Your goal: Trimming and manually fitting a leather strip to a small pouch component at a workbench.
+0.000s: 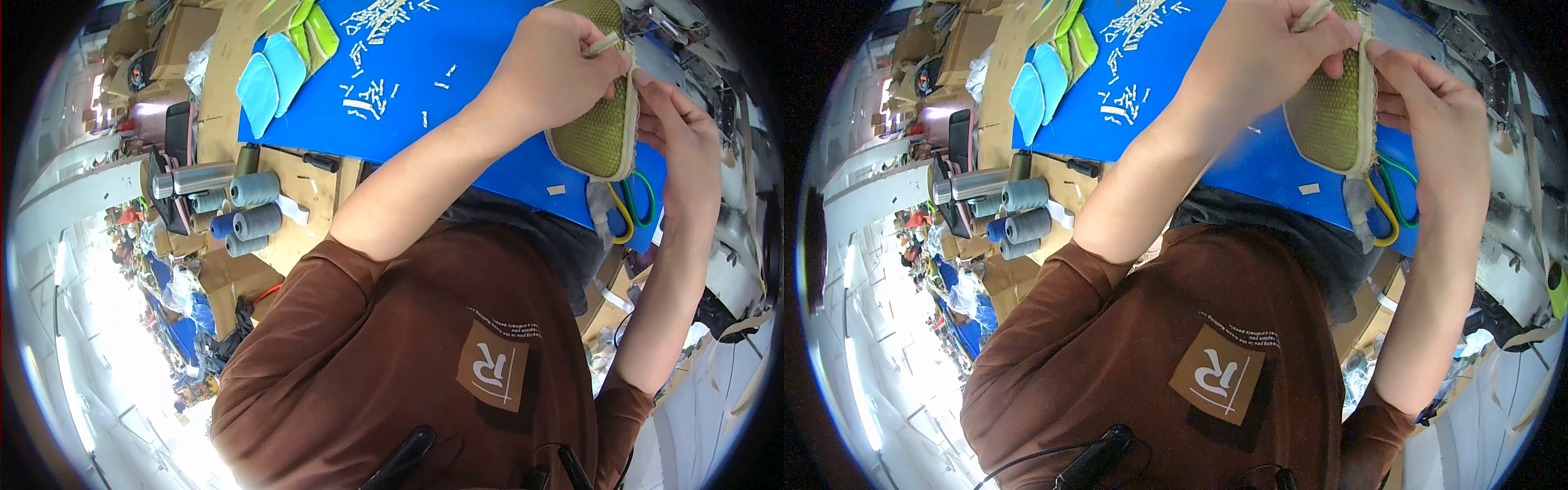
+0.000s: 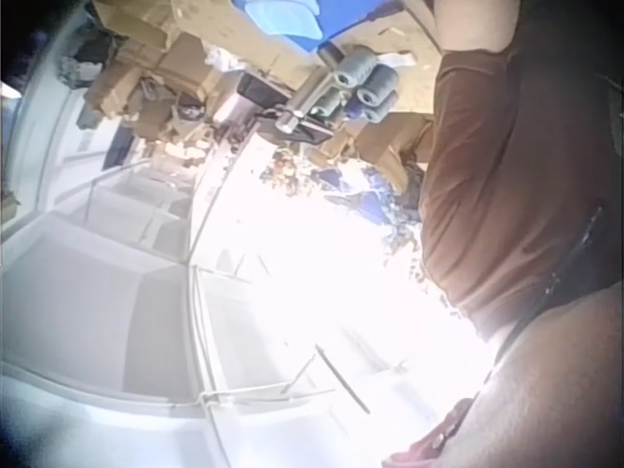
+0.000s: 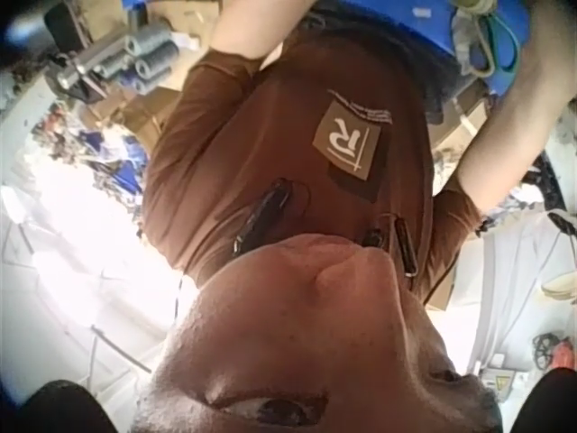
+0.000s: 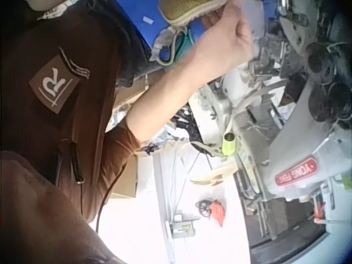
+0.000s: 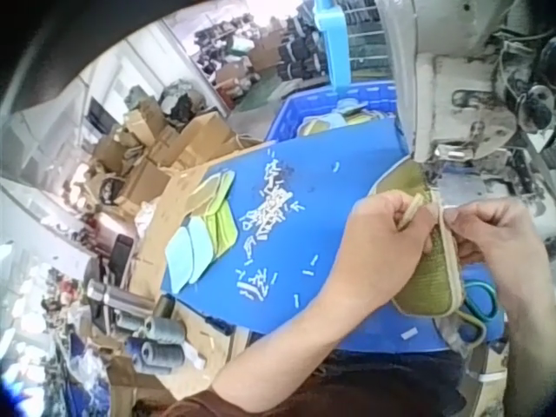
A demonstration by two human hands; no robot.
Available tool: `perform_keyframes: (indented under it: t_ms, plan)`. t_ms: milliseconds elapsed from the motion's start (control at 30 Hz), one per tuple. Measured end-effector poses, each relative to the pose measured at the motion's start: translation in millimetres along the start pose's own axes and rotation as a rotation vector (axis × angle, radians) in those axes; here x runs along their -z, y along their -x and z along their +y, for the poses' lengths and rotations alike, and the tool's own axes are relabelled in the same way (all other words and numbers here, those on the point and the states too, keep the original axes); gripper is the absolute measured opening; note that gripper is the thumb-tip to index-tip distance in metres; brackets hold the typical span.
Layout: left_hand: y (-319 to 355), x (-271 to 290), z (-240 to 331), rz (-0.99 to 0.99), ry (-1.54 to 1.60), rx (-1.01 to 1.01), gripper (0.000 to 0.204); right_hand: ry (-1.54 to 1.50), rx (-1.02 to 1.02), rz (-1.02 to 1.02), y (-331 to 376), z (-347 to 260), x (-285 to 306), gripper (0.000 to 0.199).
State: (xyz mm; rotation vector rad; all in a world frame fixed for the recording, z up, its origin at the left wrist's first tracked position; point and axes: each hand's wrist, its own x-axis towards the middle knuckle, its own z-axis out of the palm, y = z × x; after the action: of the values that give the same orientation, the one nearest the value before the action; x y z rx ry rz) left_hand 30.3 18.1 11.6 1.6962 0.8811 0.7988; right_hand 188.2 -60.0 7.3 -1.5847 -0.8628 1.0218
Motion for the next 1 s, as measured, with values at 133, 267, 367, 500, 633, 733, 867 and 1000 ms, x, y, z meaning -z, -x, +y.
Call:
perform_keyframes:
  t_ms: [133,267,367,500,633,733,867,1000]
  plan:
    - [1.7,-5.0,-5.7,0.025,0.056,0.003,0.019,0.072,-0.003,-0.044,-2.8,-5.2,1.7,0.021]
    - [5.1,-12.1,-15.9,0.191,-0.089,-0.227,0.018,0.133,0.026,-0.084,-5.2,-4.9,3.4,0.022]
    - [6.3,-10.0,-14.6,0.18,-0.063,-0.259,0.018,0.124,0.029,-0.076,0.9,-6.6,1.5,0.022]
    - [6.9,-5.1,-5.4,0.127,-0.095,-0.165,0.019,0.016,0.015,-0.06,2.3,-2.7,-0.1,0.023]
    - [4.5,-2.8,-4.3,0.122,-0.165,-0.203,0.019,0.02,-0.015,-0.104,-2.2,-1.0,5.0,0.026]
    - [4.2,-4.3,-1.7,0.091,-0.129,-0.138,0.019,0.0,-0.04,-0.141,-2.4,-1.8,7.5,0.026]
    - [6.4,-6.9,-1.4,0.066,-0.007,-0.008,0.018,0.003,-0.065,-0.148,-3.7,-2.4,7.0,0.025]
    - [8.5,-7.7,-5.4,0.077,0.076,-0.05,0.014,0.003,-0.076,-0.164,-6.0,-1.5,8.2,0.025]
